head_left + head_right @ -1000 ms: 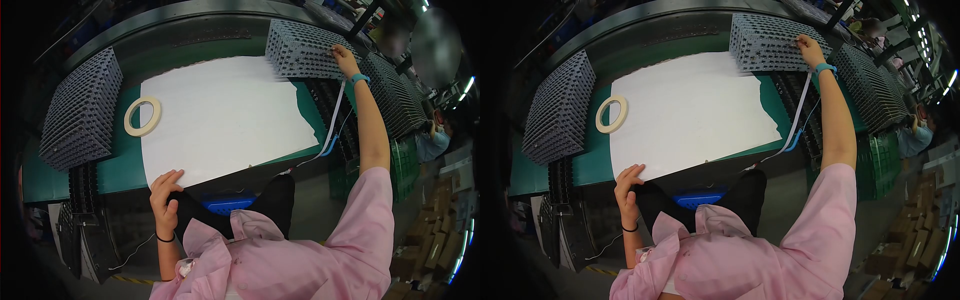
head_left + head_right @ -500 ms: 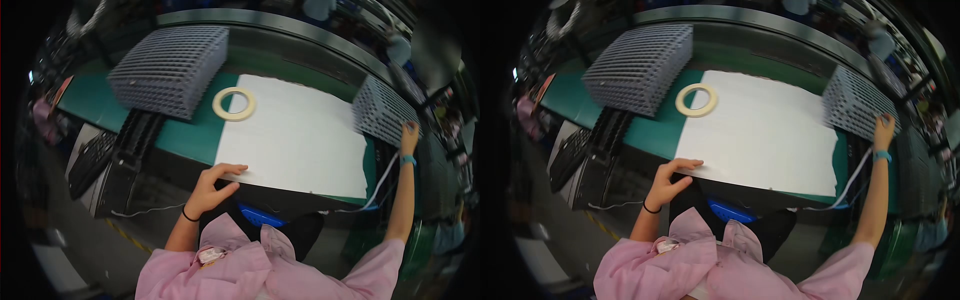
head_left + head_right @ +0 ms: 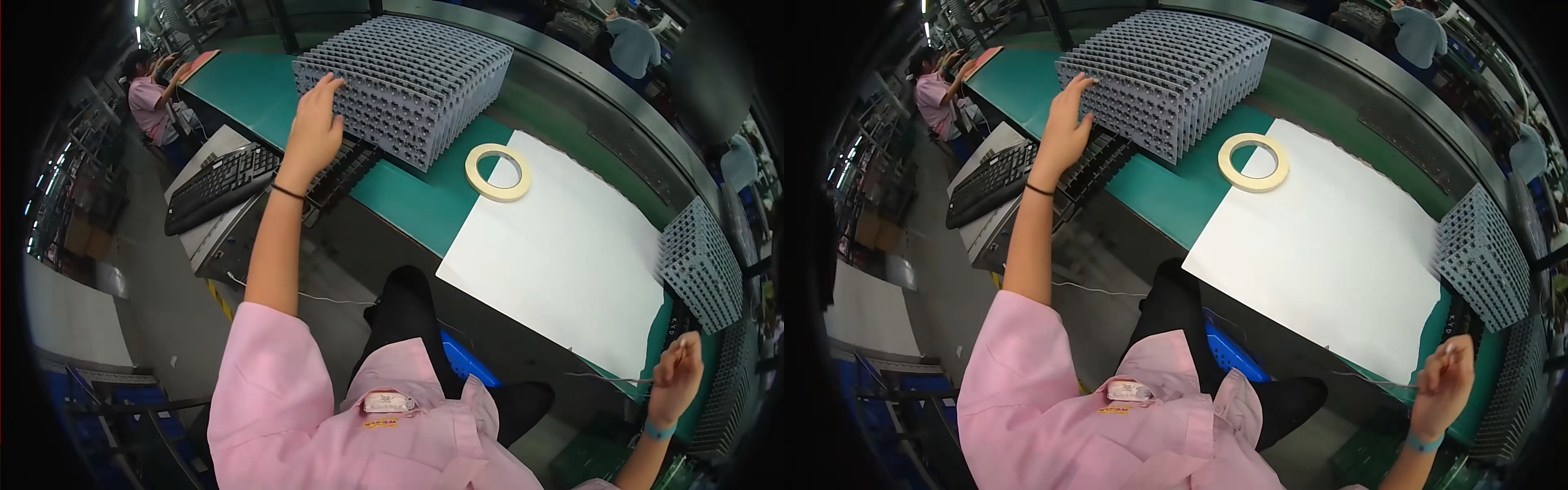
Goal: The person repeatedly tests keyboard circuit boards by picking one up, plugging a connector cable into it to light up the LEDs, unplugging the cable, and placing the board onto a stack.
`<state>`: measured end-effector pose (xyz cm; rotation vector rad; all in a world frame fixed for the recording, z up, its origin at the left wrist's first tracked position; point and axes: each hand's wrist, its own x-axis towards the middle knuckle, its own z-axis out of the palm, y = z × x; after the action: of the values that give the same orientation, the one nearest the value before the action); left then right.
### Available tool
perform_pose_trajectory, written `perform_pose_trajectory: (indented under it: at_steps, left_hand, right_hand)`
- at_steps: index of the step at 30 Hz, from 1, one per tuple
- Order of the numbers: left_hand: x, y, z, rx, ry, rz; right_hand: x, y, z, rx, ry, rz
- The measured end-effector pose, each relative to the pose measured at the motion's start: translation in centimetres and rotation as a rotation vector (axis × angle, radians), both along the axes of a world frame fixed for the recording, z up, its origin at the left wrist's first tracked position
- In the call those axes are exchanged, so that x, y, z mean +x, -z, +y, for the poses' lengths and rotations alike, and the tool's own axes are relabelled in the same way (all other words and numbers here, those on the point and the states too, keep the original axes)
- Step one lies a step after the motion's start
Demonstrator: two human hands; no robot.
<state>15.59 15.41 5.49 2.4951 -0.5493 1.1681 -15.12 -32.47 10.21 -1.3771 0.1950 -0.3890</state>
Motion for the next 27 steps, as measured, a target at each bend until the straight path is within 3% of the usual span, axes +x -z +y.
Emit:
perform_pose_trajectory:
  at_steps: [7,11,14,19,27]
  left_hand:
    - [4.7,-1.2,2.8,0.143,-0.145,0.005]
    - [5.5,-2.3,2.6,0.198,-0.262,0.036]
    - [4.9,-3.6,2.2,0.316,-0.407,0.081]
    - [4.4,-4.0,3.4,0.304,-0.142,-0.08]
    - [-2.2,-7.2,-2.2,0.273,-0.002,-0.295]
  right_hand:
    - [-2.1,2.1,3.2,0.146,0.024,0.095]
    - [-1.8,4.8,4.5,0.376,-0.116,-0.106]
    - [-1.2,7.7,5.3,0.554,-0.085,-0.267]
    - [-0.7,12.1,6.9,0.511,0.164,-0.318]
    - [-1.7,15.2,7.8,0.363,0.118,-0.163]
